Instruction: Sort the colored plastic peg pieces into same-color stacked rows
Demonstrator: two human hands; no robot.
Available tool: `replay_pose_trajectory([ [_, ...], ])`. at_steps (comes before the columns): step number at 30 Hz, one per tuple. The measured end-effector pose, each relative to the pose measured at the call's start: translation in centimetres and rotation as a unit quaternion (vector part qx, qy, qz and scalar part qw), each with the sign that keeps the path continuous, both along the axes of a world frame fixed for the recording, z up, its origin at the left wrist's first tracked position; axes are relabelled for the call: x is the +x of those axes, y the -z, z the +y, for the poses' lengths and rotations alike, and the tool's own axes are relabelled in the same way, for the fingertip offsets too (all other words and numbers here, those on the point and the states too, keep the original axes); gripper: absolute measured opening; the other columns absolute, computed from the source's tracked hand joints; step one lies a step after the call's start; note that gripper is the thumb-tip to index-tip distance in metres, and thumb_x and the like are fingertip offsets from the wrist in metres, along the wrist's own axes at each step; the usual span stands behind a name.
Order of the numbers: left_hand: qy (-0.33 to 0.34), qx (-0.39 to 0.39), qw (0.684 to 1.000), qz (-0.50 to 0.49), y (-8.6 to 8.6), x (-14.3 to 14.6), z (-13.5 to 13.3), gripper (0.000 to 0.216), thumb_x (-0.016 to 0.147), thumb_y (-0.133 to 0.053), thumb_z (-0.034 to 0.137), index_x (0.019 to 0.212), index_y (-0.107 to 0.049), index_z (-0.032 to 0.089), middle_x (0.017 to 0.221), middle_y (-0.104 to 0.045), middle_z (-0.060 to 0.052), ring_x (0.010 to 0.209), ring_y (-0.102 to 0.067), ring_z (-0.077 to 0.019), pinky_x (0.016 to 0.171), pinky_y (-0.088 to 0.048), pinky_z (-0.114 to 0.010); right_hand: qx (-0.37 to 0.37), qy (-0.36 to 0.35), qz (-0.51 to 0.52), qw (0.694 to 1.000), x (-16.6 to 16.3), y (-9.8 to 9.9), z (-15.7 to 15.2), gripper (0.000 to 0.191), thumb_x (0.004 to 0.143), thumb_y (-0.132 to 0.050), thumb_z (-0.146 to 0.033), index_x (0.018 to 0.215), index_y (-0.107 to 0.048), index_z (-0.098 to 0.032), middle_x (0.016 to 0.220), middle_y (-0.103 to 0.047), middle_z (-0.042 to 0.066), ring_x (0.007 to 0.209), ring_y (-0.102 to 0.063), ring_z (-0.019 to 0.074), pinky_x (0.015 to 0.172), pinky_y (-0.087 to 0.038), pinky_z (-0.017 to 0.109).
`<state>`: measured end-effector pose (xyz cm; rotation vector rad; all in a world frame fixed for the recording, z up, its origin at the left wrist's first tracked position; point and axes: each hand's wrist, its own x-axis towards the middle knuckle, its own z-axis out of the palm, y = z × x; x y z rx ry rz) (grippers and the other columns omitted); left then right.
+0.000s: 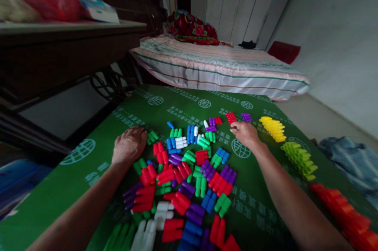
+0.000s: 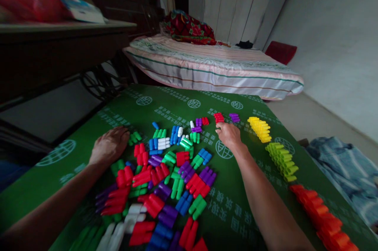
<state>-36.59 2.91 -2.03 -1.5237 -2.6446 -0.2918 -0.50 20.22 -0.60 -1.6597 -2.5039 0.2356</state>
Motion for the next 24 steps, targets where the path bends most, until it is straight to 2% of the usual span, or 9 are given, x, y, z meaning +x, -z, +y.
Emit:
replay_pose_trajectory([
  [3, -0.001, 0.002, 1.0, -0.001, 0.1, 0.1, 0.0, 0.054, 0.091, -0.02, 0.042, 0.124, -0.054, 0.015, 0.139, -0.05, -0.012, 0.13, -0.042, -0.0274, 0.107, -0.034, -0.047, -0.08, -0.136, 0.1, 0.982, -0.3, -0.5, -3.2, 0.016, 0.083, -0.059, -0.032, 0.089, -0.071, -0.024, 0.071, -0.069, -0.002, 0.066, -0.063, 0.0132, 0.059, -0.041, 0.021],
  [6, -0.003, 0.003, 1.0, -0.004, 0.1, 0.1, -0.1, 0.054, 0.091, -0.021, 0.042, 0.125, -0.054, 0.015, 0.139, -0.051, -0.012, 0.13, -0.042, -0.0267, 0.108, -0.033, -0.046, -0.089, -0.224, 0.143, 0.96, -1.4, -1.7, -6.7, 0.018, 0.083, -0.059, -0.03, 0.095, -0.071, -0.024, 0.072, -0.07, -0.003, 0.064, -0.062, 0.0122, 0.061, -0.041, 0.022],
  [10, 0.002, 0.002, 1.0, -0.005, -0.1, 0.1, -0.2, 0.051, 0.091, -0.024, 0.04, 0.124, -0.054, 0.015, 0.138, -0.052, -0.012, 0.13, -0.043, -0.0261, 0.107, -0.034, -0.045, -0.049, -0.255, 0.054, 0.964, -4.1, -3.6, -9.9, 0.023, 0.086, -0.057, -0.031, 0.105, -0.068, -0.025, 0.09, -0.073, 0.004, 0.079, -0.066, 0.0168, 0.07, -0.043, 0.026],
  [12, 0.001, 0.002, 1.0, -0.003, -0.2, 0.2, -0.2, 0.05, 0.091, -0.025, 0.039, 0.124, -0.055, 0.015, 0.138, -0.052, -0.012, 0.13, -0.043, -0.0261, 0.107, -0.035, -0.045, -0.044, -0.257, 0.005, 0.965, -5.2, -4.0, -10.5, 0.018, 0.086, -0.056, -0.03, 0.098, -0.068, -0.024, 0.087, -0.073, 0.005, 0.081, -0.066, 0.0187, 0.07, -0.043, 0.027],
  [14, -0.001, 0.002, 1.0, -0.002, -0.3, 0.3, -0.2, 0.051, 0.091, -0.024, 0.039, 0.124, -0.055, 0.015, 0.138, -0.052, -0.012, 0.13, -0.043, -0.0263, 0.107, -0.035, -0.045, -0.052, -0.261, 0.01, 0.964, -5.7, -3.8, -10.7, 0.013, 0.085, -0.058, -0.03, 0.088, -0.068, -0.023, 0.077, -0.072, 0.003, 0.075, -0.065, 0.0178, 0.066, -0.041, 0.025],
  [17, -0.003, 0.002, 1.0, -0.003, -0.4, 0.4, -0.2, 0.054, 0.091, -0.021, 0.041, 0.124, -0.054, 0.014, 0.138, -0.052, -0.012, 0.129, -0.044, -0.0267, 0.107, -0.034, -0.045, -0.075, -0.211, 0.109, 0.968, -5.1, -2.4, -10.0, 0.013, 0.083, -0.059, -0.033, 0.081, -0.067, -0.022, 0.062, -0.066, -0.002, 0.059, -0.058, 0.0132, 0.056, -0.036, 0.023],
  [20, -0.002, -0.001, 1.0, -0.006, -0.4, 0.3, -0.1, 0.056, 0.091, -0.019, 0.042, 0.125, -0.054, 0.014, 0.139, -0.051, -0.012, 0.13, -0.043, -0.0278, 0.107, -0.034, -0.046, -0.079, -0.079, 0.207, 0.972, -3.0, -0.4, -8.0, 0.022, 0.083, -0.055, -0.04, 0.08, -0.065, -0.021, 0.061, -0.066, -0.002, 0.054, -0.056, 0.012, 0.051, -0.034, 0.022],
  [22, 0.001, -0.002, 1.0, -0.006, -0.3, 0.2, -0.1, 0.058, 0.091, -0.018, 0.043, 0.125, -0.054, 0.014, 0.139, -0.05, -0.013, 0.13, -0.042, -0.0286, 0.107, -0.034, -0.047, -0.065, 0.026, 0.219, 0.973, -1.4, 0.6, -6.3, 0.03, 0.084, -0.051, -0.045, 0.078, -0.065, -0.02, 0.067, -0.069, 0.001, 0.06, -0.061, 0.0138, 0.053, -0.038, 0.022],
  [24, 0.003, -0.002, 1.0, -0.003, -0.3, 0.0, -0.1, 0.059, 0.09, -0.017, 0.043, 0.125, -0.054, 0.013, 0.139, -0.05, -0.013, 0.13, -0.042, -0.0288, 0.107, -0.034, -0.047, -0.047, 0.118, 0.162, 0.979, 0.1, 1.0, -4.9, 0.032, 0.085, -0.049, -0.047, 0.078, -0.066, -0.02, 0.074, -0.071, 0.005, 0.068, -0.065, 0.0166, 0.057, -0.041, 0.023],
])
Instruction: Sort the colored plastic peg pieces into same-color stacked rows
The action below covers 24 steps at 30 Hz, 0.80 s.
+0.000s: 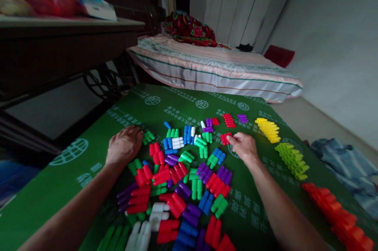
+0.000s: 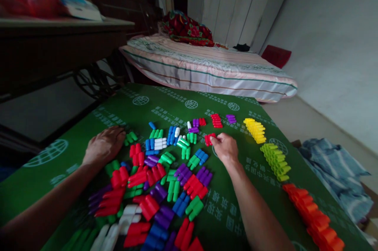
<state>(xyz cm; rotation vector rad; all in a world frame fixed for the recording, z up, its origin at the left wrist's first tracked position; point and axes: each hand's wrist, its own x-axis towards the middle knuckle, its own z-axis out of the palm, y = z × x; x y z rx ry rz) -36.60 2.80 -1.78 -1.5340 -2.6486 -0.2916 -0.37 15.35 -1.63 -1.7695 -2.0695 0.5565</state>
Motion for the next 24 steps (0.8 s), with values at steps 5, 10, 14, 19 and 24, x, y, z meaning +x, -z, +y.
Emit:
replay_pose_trajectory([
  [5, 0.005, -0.005, 1.0, 0.011, 0.1, -0.3, 0.0, 0.062, 0.09, -0.014, 0.043, 0.125, -0.054, 0.012, 0.138, -0.051, -0.013, 0.13, -0.042, -0.028, 0.107, -0.034, -0.044, -0.038, 0.011, -0.181, 0.983, 1.9, -0.9, 0.9, 0.048, 0.087, -0.038, -0.059, 0.074, -0.068, -0.023, 0.082, -0.072, 0.01, 0.079, -0.067, 0.0232, 0.06, -0.041, 0.028],
  [10, 0.004, -0.011, 1.0, 0.015, 0.0, -0.2, 0.2, 0.063, 0.09, -0.012, 0.044, 0.125, -0.054, 0.013, 0.138, -0.051, -0.013, 0.13, -0.043, -0.0275, 0.107, -0.035, -0.044, -0.048, -0.085, -0.132, 0.986, 2.3, -1.8, 1.1, 0.044, 0.077, -0.063, -0.043, 0.117, -0.063, -0.025, 0.084, -0.072, 0.003, 0.079, -0.066, 0.0183, 0.062, -0.04, 0.024],
  [14, 0.003, -0.01, 1.0, 0.016, -0.1, -0.2, 0.2, 0.064, 0.089, -0.012, 0.044, 0.125, -0.054, 0.011, 0.137, -0.052, -0.014, 0.13, -0.043, -0.0286, 0.106, -0.035, -0.044, -0.069, -0.118, -0.122, 0.983, 2.0, -1.5, 2.0, 0.041, 0.073, -0.067, -0.034, 0.113, -0.065, -0.026, 0.084, -0.072, 0.0, 0.078, -0.066, 0.0166, 0.061, -0.04, 0.023],
  [19, 0.002, -0.006, 1.0, 0.019, 0.0, -0.4, 0.2, 0.061, 0.09, -0.014, 0.043, 0.123, -0.055, 0.012, 0.137, -0.052, -0.014, 0.129, -0.044, -0.0284, 0.106, -0.035, -0.045, -0.046, -0.021, -0.155, 0.987, 1.4, -0.7, 3.1, 0.039, 0.075, -0.062, -0.05, 0.104, -0.066, -0.025, 0.095, -0.073, 0.007, 0.088, -0.067, 0.0217, 0.067, -0.044, 0.027],
  [24, 0.006, -0.005, 1.0, 0.022, 0.1, -0.5, 0.1, 0.06, 0.09, -0.015, 0.043, 0.123, -0.055, 0.013, 0.137, -0.053, -0.014, 0.129, -0.044, -0.0276, 0.106, -0.036, -0.044, -0.047, 0.03, -0.177, 0.983, 0.6, -1.0, 3.7, 0.04, 0.077, -0.057, -0.059, 0.095, -0.067, -0.024, 0.096, -0.072, 0.01, 0.091, -0.067, 0.0248, 0.069, -0.047, 0.031],
])
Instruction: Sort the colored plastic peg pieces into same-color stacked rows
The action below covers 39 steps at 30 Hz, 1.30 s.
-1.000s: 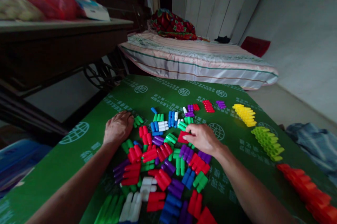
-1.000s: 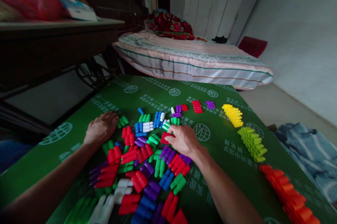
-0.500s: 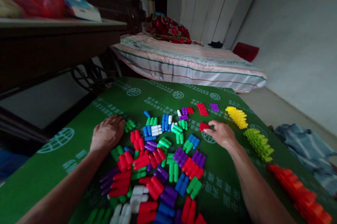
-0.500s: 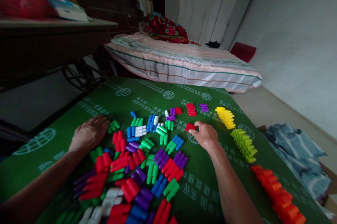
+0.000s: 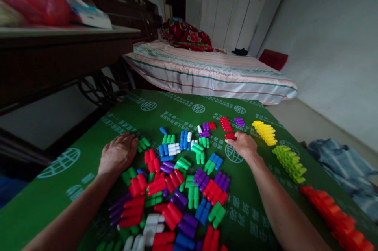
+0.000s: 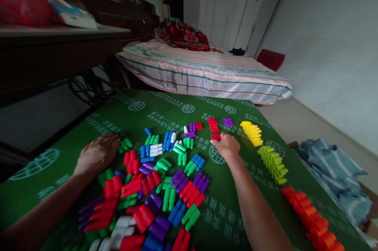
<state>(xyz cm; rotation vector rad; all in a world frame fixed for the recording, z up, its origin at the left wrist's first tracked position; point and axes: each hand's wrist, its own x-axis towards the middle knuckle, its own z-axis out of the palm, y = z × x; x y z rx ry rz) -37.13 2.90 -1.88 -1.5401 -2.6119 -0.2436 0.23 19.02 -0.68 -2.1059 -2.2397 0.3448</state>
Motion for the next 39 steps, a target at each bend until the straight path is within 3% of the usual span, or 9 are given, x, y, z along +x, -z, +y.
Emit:
replay_pose_trajectory([
  [30, 0.003, 0.003, 1.0, -0.01, 0.2, 0.0, -0.1, 0.06, 0.09, -0.015, 0.044, 0.123, -0.055, 0.014, 0.138, -0.051, -0.014, 0.13, -0.043, -0.0278, 0.106, -0.035, -0.044, 0.023, 0.017, -0.003, 1.0, -0.3, 0.5, 0.9, 0.05, 0.077, -0.053, -0.066, 0.098, -0.066, -0.023, 0.094, -0.072, 0.01, 0.091, -0.068, 0.0263, 0.069, -0.047, 0.032],
  [35, 0.001, 0.006, 1.0, -0.018, -0.1, 0.4, -0.1, 0.06, 0.09, -0.016, 0.043, 0.124, -0.055, 0.012, 0.138, -0.051, -0.015, 0.13, -0.043, -0.0295, 0.107, -0.035, -0.046, 0.04, 0.022, 0.04, 0.998, 0.7, 0.6, 0.8, 0.049, 0.082, -0.049, -0.061, 0.109, -0.065, -0.023, 0.098, -0.073, 0.009, 0.093, -0.067, 0.0252, 0.07, -0.047, 0.031],
  [39, -0.005, 0.007, 1.0, -0.018, -0.2, 0.9, -0.3, 0.058, 0.09, -0.018, 0.043, 0.124, -0.055, 0.013, 0.138, -0.051, -0.013, 0.13, -0.043, -0.028, 0.108, -0.034, -0.045, 0.068, 0.0, 0.078, 0.995, 1.1, 0.9, 0.2, 0.037, 0.085, -0.05, -0.05, 0.103, -0.068, -0.024, 0.091, -0.074, 0.006, 0.084, -0.067, 0.0219, 0.066, -0.045, 0.028],
])
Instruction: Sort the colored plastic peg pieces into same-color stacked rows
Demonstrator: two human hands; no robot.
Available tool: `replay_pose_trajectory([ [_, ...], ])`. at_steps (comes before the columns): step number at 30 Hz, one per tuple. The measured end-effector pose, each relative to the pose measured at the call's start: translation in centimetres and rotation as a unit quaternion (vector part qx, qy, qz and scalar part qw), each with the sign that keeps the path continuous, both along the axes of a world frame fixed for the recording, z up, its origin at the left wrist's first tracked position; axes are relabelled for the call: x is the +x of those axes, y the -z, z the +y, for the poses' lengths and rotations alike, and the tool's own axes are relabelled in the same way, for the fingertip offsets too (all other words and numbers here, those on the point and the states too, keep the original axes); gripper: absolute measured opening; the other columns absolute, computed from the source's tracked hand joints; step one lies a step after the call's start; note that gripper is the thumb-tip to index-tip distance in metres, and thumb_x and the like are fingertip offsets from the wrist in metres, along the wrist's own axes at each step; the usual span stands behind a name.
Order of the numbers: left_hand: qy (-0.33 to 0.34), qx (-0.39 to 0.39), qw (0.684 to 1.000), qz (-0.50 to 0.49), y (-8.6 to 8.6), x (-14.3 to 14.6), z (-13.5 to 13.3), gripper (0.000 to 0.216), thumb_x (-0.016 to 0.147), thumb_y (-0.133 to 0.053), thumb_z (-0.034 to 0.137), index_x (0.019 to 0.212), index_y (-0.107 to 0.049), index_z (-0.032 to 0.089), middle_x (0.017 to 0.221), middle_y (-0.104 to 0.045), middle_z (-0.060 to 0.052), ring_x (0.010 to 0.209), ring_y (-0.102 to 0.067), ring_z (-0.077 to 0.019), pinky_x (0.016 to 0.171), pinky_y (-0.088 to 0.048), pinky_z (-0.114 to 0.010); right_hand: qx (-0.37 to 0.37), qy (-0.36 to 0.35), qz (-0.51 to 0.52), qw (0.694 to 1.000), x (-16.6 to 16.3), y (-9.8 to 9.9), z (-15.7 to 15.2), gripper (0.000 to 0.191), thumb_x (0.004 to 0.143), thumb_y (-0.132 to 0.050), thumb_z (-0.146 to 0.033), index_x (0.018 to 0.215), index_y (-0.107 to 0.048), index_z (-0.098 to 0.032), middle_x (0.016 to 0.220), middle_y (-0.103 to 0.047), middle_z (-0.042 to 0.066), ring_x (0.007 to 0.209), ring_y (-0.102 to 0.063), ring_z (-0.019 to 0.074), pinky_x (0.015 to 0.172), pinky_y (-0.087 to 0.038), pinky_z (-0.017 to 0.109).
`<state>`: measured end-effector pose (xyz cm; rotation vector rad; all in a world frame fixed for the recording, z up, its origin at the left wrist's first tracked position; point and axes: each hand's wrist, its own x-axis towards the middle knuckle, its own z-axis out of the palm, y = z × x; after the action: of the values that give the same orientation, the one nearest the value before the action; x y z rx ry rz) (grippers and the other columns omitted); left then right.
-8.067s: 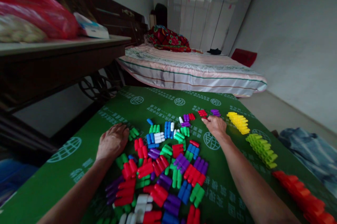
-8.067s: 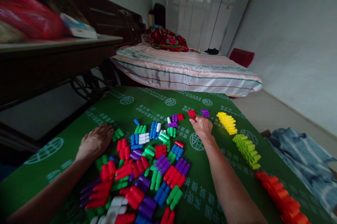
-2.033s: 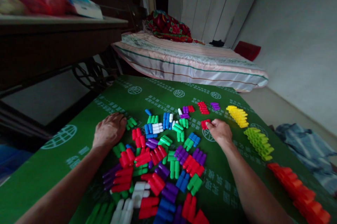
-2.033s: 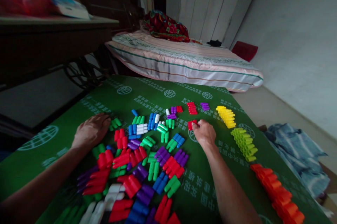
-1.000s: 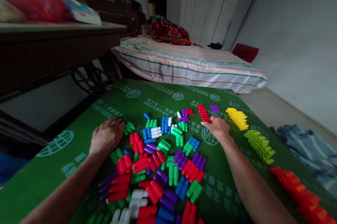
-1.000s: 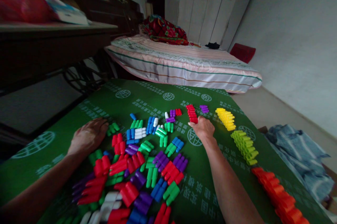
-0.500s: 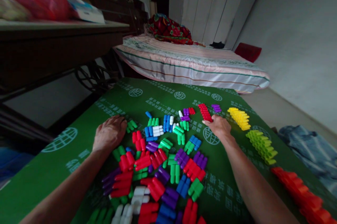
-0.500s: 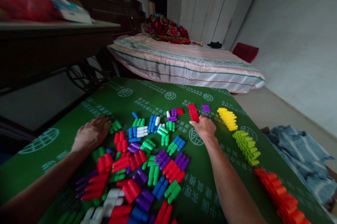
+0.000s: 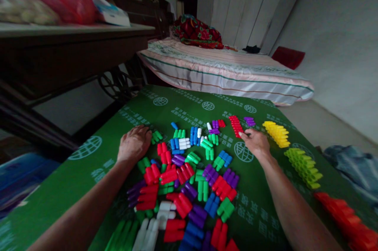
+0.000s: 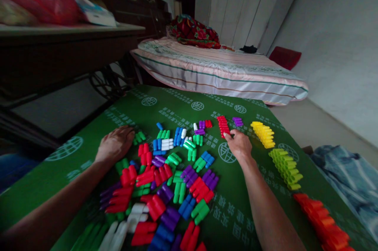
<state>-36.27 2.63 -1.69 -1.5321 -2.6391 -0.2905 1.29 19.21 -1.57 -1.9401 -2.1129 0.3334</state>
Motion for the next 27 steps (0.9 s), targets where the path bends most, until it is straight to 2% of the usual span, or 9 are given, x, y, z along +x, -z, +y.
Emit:
replay_pose_trajectory([
  [3, -0.007, 0.001, 1.0, 0.004, 0.2, 0.2, 0.0, 0.056, 0.09, -0.019, 0.043, 0.124, -0.055, 0.016, 0.139, -0.051, -0.011, 0.13, -0.043, -0.0262, 0.107, -0.034, -0.043, 0.024, -0.087, 0.047, 0.995, -1.5, -0.1, -1.7, 0.029, 0.084, -0.054, -0.044, 0.099, -0.069, -0.024, 0.082, -0.073, 0.003, 0.073, -0.066, 0.0182, 0.062, -0.043, 0.025],
  [7, -0.014, 0.006, 1.0, 0.009, 0.3, 0.3, -0.1, 0.054, 0.09, -0.019, 0.042, 0.121, -0.057, 0.019, 0.137, -0.053, -0.01, 0.129, -0.045, -0.0252, 0.106, -0.035, -0.042, 0.018, -0.276, 0.074, 0.958, -5.5, -2.1, -6.1, 0.024, 0.087, -0.052, -0.04, 0.101, -0.068, -0.027, 0.068, -0.068, -0.003, 0.062, -0.061, 0.0148, 0.059, -0.04, 0.024],
  [11, -0.014, 0.012, 1.0, 0.01, 0.3, 0.5, -0.2, 0.053, 0.09, -0.02, 0.042, 0.121, -0.057, 0.019, 0.136, -0.054, -0.01, 0.129, -0.045, -0.0243, 0.106, -0.036, -0.041, 0.014, -0.489, 0.026, 0.872, -9.2, -4.8, -11.0, 0.015, 0.085, -0.056, -0.024, 0.096, -0.066, -0.024, 0.087, -0.068, 0.001, 0.084, -0.06, 0.016, 0.073, -0.041, 0.025],
  [14, -0.015, 0.017, 1.0, 0.01, 0.3, 0.6, -0.2, 0.054, 0.09, -0.02, 0.042, 0.122, -0.057, 0.018, 0.137, -0.054, -0.01, 0.129, -0.045, -0.0241, 0.107, -0.035, -0.04, 0.008, -0.58, -0.029, 0.814, -10.7, -5.6, -13.1, 0.018, 0.08, -0.058, -0.013, 0.096, -0.063, -0.021, 0.096, -0.064, 0.005, 0.093, -0.056, 0.0182, 0.079, -0.041, 0.028],
  [16, -0.015, 0.019, 1.0, 0.007, 0.3, 0.7, -0.2, 0.055, 0.09, -0.02, 0.042, 0.122, -0.057, 0.017, 0.136, -0.054, -0.011, 0.129, -0.045, -0.0242, 0.107, -0.035, -0.04, 0.006, -0.599, -0.051, 0.799, -11.0, -5.5, -13.6, 0.022, 0.079, -0.055, -0.006, 0.095, -0.062, -0.019, 0.097, -0.063, 0.006, 0.093, -0.054, 0.0182, 0.081, -0.041, 0.029],
  [18, -0.013, 0.02, 1.0, 0.005, 0.4, 0.7, -0.2, 0.055, 0.09, -0.02, 0.042, 0.122, -0.058, 0.017, 0.136, -0.054, -0.011, 0.129, -0.045, -0.024, 0.107, -0.035, -0.04, 0.0, -0.597, -0.045, 0.801, -10.8, -5.3, -13.4, 0.018, 0.079, -0.054, -0.006, 0.09, -0.062, -0.019, 0.093, -0.063, 0.005, 0.092, -0.054, 0.0177, 0.082, -0.041, 0.029],
  [21, -0.012, 0.022, 1.0, 0.004, 0.5, 0.6, -0.3, 0.055, 0.09, -0.02, 0.043, 0.121, -0.058, 0.018, 0.137, -0.054, -0.01, 0.129, -0.045, -0.0226, 0.107, -0.035, -0.038, -0.009, -0.556, 0.006, 0.831, -9.4, -5.3, -12.2, 0.011, 0.08, -0.06, -0.011, 0.087, -0.062, -0.02, 0.091, -0.063, 0.003, 0.092, -0.055, 0.0173, 0.081, -0.042, 0.028],
  [24, -0.009, 0.023, 1.0, 0.004, 0.6, 0.5, -0.3, 0.054, 0.091, -0.02, 0.043, 0.121, -0.058, 0.019, 0.137, -0.054, -0.009, 0.13, -0.045, -0.023, 0.107, -0.034, -0.038, 0.008, -0.481, 0.055, 0.875, -6.8, -5.0, -10.0, 0.024, 0.078, -0.06, -0.009, 0.097, -0.064, -0.022, 0.097, -0.064, 0.003, 0.096, -0.056, 0.0171, 0.086, -0.043, 0.029],
  [27, -0.006, 0.023, 1.0, 0.004, 0.6, 0.6, -0.3, 0.054, 0.091, -0.021, 0.042, 0.121, -0.058, 0.018, 0.137, -0.054, -0.01, 0.129, -0.045, -0.0252, 0.107, -0.035, -0.041, 0.001, -0.439, 0.057, 0.897, -3.5, -3.8, -7.4, 0.035, 0.074, -0.058, -0.007, 0.105, -0.064, -0.024, 0.105, -0.066, 0.002, 0.099, -0.058, 0.0173, 0.088, -0.044, 0.029],
])
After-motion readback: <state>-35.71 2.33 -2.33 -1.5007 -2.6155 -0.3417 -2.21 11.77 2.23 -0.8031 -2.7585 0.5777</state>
